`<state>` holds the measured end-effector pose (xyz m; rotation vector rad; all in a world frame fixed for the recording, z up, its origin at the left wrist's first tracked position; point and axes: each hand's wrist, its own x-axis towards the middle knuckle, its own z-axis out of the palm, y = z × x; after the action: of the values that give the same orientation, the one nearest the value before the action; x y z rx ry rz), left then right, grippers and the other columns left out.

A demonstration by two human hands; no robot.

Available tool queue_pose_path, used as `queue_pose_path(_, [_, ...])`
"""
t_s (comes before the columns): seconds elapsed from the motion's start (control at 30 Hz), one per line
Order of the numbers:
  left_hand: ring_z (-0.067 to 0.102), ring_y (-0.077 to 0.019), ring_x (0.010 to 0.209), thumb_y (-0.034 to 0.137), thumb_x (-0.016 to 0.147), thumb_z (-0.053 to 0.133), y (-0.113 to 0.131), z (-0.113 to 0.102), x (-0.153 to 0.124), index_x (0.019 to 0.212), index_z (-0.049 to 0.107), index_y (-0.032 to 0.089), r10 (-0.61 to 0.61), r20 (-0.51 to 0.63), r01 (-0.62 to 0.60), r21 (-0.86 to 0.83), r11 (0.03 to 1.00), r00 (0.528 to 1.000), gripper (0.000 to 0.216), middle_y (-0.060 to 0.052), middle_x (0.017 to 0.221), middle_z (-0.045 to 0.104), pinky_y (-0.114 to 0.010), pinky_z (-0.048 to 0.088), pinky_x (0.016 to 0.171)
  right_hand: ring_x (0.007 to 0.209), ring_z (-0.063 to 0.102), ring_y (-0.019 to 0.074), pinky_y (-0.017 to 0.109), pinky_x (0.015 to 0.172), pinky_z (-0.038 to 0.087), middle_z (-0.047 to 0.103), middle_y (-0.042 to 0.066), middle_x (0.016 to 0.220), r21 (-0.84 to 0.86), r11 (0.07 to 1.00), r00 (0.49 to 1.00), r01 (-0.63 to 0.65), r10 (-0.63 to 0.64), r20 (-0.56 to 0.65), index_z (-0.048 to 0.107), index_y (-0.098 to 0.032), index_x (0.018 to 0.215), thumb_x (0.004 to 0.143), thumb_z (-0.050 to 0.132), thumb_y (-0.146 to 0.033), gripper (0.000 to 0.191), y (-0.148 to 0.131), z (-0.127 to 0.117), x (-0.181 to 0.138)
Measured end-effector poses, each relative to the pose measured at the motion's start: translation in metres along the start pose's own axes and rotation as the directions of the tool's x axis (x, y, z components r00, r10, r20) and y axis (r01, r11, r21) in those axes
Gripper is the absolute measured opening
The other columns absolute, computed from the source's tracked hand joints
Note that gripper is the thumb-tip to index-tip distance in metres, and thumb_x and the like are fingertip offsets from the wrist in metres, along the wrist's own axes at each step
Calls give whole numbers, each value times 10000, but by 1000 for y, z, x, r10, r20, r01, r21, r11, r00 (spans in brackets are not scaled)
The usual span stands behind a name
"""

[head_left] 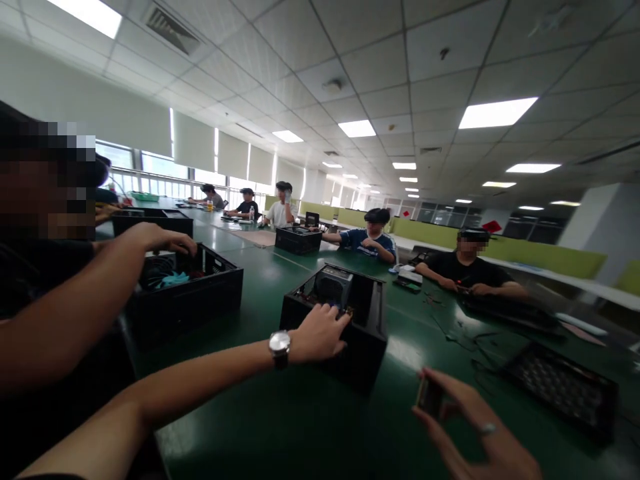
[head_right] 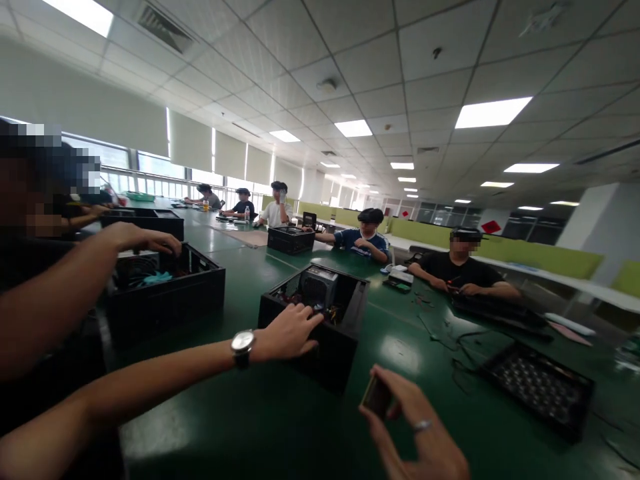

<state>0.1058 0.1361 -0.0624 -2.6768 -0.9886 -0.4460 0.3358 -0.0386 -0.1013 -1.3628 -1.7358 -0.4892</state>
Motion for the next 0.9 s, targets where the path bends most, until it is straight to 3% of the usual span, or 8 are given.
queue_pose_path(0.07, [641,-288,985,548,929,602,18,-36,-56,1317,564,185,198,10,-194,-140,971,980,533,-128,1150,655,-389,506,832,706,706,192,301,667,597,726,51,1126,33,999,999,-32,31,35,620,-300,1278,925,601,-502,407,-14,-23,33])
queue_pose_path(0.13, [679,-241,871,571,991,489,28,-75,-95,1257,611,237,359,124,-309,-306,901,925,444,-70,1049,698,-335,512,744,722,700,202,317,659,589,728,59,1125,102,995,983,3,-21,184,648,-281,1238,912,600,-473,381,-28,-28,56])
queue_pose_path(0.23, [701,-222,869,557,1013,464,27,-107,-110,1190,650,274,485,272,-345,-433,833,831,383,-31,992,718,-309,518,759,993,686,240,360,870,559,699,81,1193,168,983,884,72,-141,446,639,-235,1253,897,580,-288,364,-49,-9,66])
queue_pose_path(0.3, [685,-246,973,542,984,537,20,-98,-99,1233,629,244,477,304,-351,-385,853,825,399,-61,1068,703,-326,519,840,1107,638,252,382,963,506,675,93,1205,151,983,770,108,-179,612,641,-212,1233,881,570,-171,362,-63,6,61])
queue_pose_path(0.4, [599,-335,1162,525,866,707,11,-58,-76,1360,544,202,386,398,-332,-200,922,832,612,-154,1272,613,-409,516,910,1055,647,270,385,930,501,670,112,1124,4,987,582,159,-97,807,673,-176,1132,818,609,-70,338,-80,23,53])
queue_pose_path(0.5, [539,-423,1229,452,691,858,10,-21,-57,1426,473,247,276,573,-281,-83,956,772,855,-198,1391,524,-494,531,878,1033,671,305,373,869,516,670,147,1109,-152,960,453,237,29,891,697,-145,1072,762,661,-43,328,-88,32,55])
queue_pose_path(0.7, [591,-417,1178,332,518,958,19,-3,-36,1362,501,215,285,652,-286,-107,952,703,967,-200,1347,546,-487,536,915,1008,713,353,379,797,540,712,190,1074,-244,934,379,259,134,916,733,-130,1043,734,705,-37,323,-90,56,69])
queue_pose_path(0.9, [571,-375,1136,275,559,924,4,-34,-55,1284,493,167,405,419,-440,-16,898,813,850,-190,1292,556,-430,566,810,1025,716,340,348,776,564,711,170,1133,-284,942,313,180,219,924,702,-144,1146,636,822,-121,525,-78,89,67])
